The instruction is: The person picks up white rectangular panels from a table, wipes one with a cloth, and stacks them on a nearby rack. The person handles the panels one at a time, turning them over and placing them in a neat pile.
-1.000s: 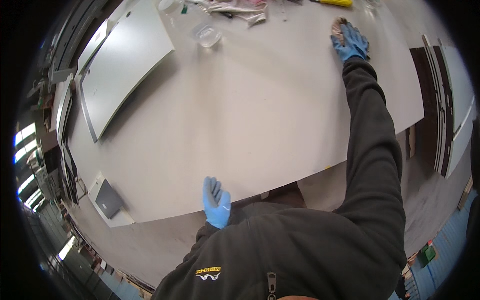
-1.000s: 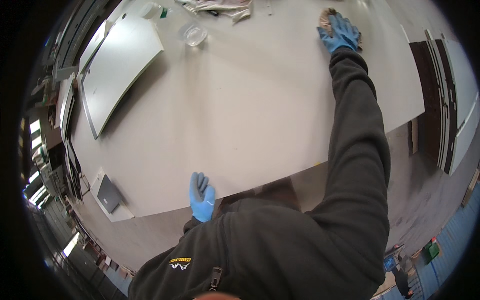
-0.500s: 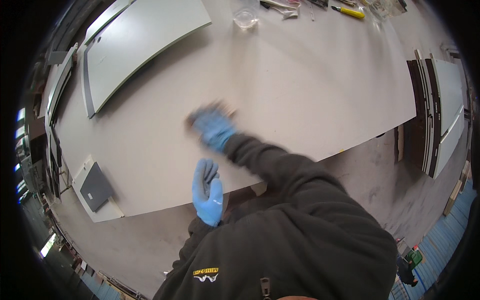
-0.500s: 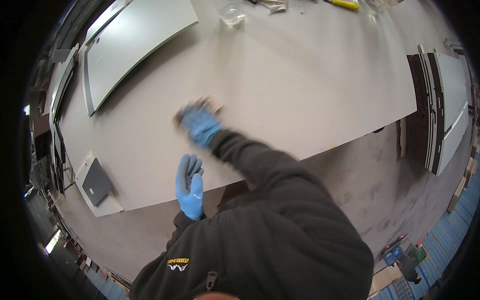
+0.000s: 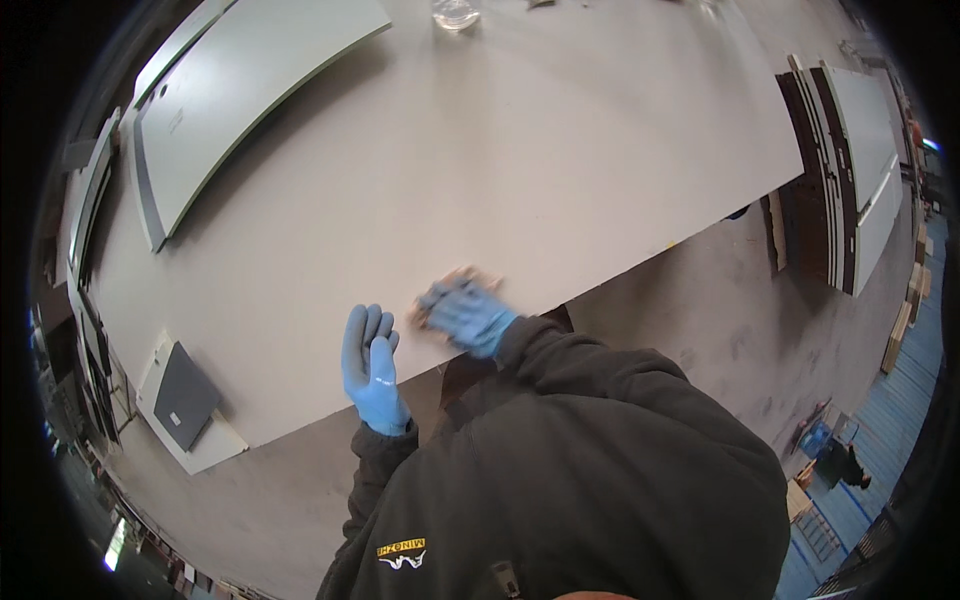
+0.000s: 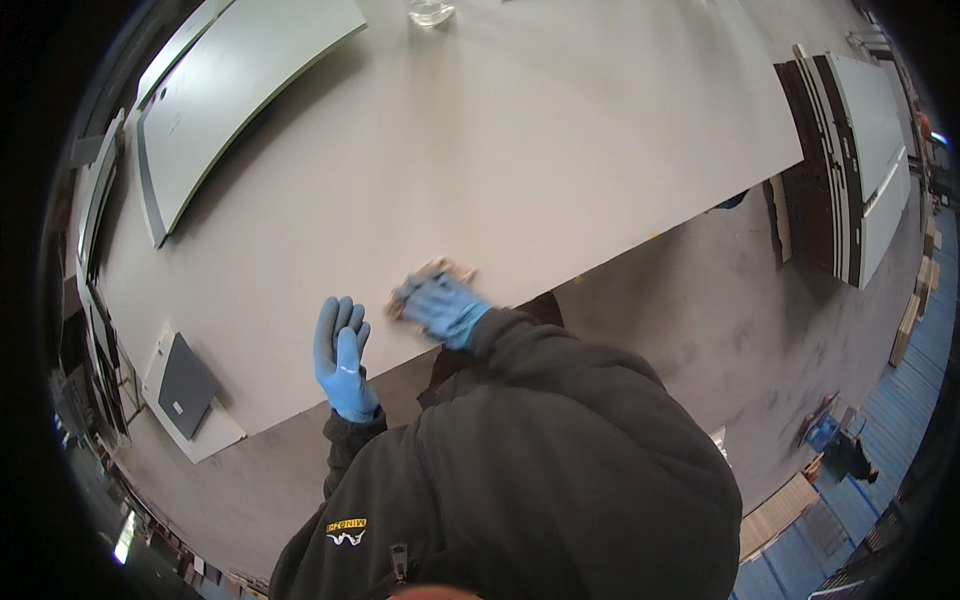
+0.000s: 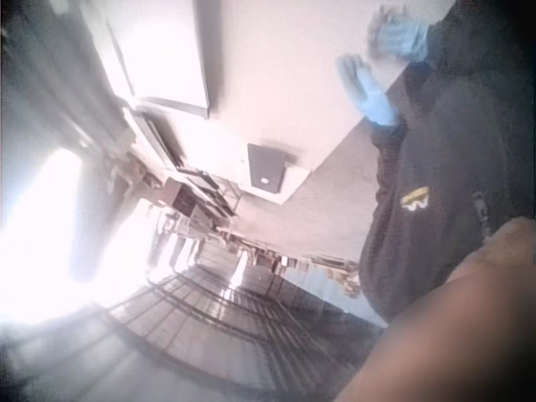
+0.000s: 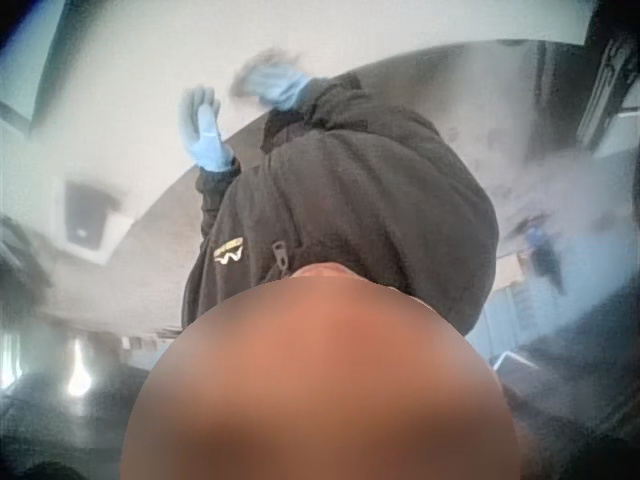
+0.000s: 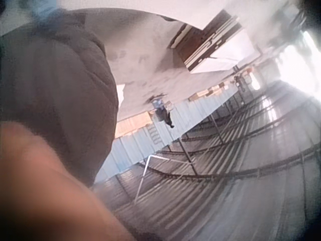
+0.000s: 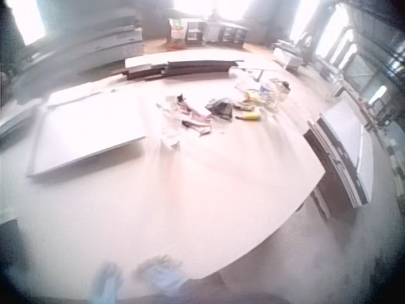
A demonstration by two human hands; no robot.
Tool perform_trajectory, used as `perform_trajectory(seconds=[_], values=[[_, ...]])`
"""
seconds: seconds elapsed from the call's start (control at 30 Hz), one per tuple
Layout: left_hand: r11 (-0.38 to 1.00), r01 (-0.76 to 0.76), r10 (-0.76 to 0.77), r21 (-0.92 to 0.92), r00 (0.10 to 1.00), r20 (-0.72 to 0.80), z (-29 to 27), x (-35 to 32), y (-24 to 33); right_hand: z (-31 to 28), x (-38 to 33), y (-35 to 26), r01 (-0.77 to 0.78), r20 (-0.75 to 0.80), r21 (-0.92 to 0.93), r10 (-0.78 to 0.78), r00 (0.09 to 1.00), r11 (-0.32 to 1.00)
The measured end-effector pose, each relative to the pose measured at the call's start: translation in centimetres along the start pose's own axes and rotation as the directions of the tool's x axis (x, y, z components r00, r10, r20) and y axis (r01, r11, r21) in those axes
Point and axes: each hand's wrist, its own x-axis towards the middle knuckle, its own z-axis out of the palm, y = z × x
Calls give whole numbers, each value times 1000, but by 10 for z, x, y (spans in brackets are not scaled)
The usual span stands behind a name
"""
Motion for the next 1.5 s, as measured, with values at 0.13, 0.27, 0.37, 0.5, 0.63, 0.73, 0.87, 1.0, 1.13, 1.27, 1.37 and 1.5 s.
perform_trajectory(seconds=[0.13, 0.27, 0.37, 0.5, 0.63, 0.73, 0.87, 1.0, 1.13, 1.27, 1.37, 1.5], values=[[999, 48, -46, -24, 995, 90, 53, 21, -7, -89, -20, 95, -357, -232, -206, 309, 922, 911], [989, 142, -145, 29, 973, 180, 101, 28, -19, -173, -78, 229, -769, -243, -489, 782, 574, 412], [978, 194, -207, 80, 954, 217, 132, 33, -25, -243, -152, 306, -890, -529, -375, 728, 436, 259], [978, 196, -207, 72, 956, 210, 171, 40, -29, -274, -157, 335, -880, -718, -475, 571, 399, 17], [965, 241, -258, 100, 942, 216, 220, 45, -25, -199, -49, 267, -696, -270, -434, 655, 706, 572], [984, 174, -180, 47, 932, 314, 257, 47, -22, -140, 13, 215, -391, 180, -238, 436, 882, 889], [991, 106, -128, 79, 924, 360, 289, 46, -17, -141, 10, 244, 74, -271, -190, -124, 954, 979], [972, 184, -219, 149, 938, 268, 306, 44, -15, -184, 11, 314, 55, -375, -218, -136, 917, 974], [973, 152, -197, 173, 938, 284, 311, 40, -14, -223, 26, 380, -72, -410, -300, -61, 910, 951], [964, 191, -237, 187, 934, 267, 304, 36, -13, -245, 49, 401, -93, -336, -359, -36, 941, 929], [968, 224, -243, 116, 951, 190, 287, 31, -15, -259, 75, 402, -119, -207, -238, 69, 976, 964], [970, 242, -243, 31, 966, 87, 259, 27, -20, -267, 101, 418, -54, -176, -441, -28, 984, 896]])
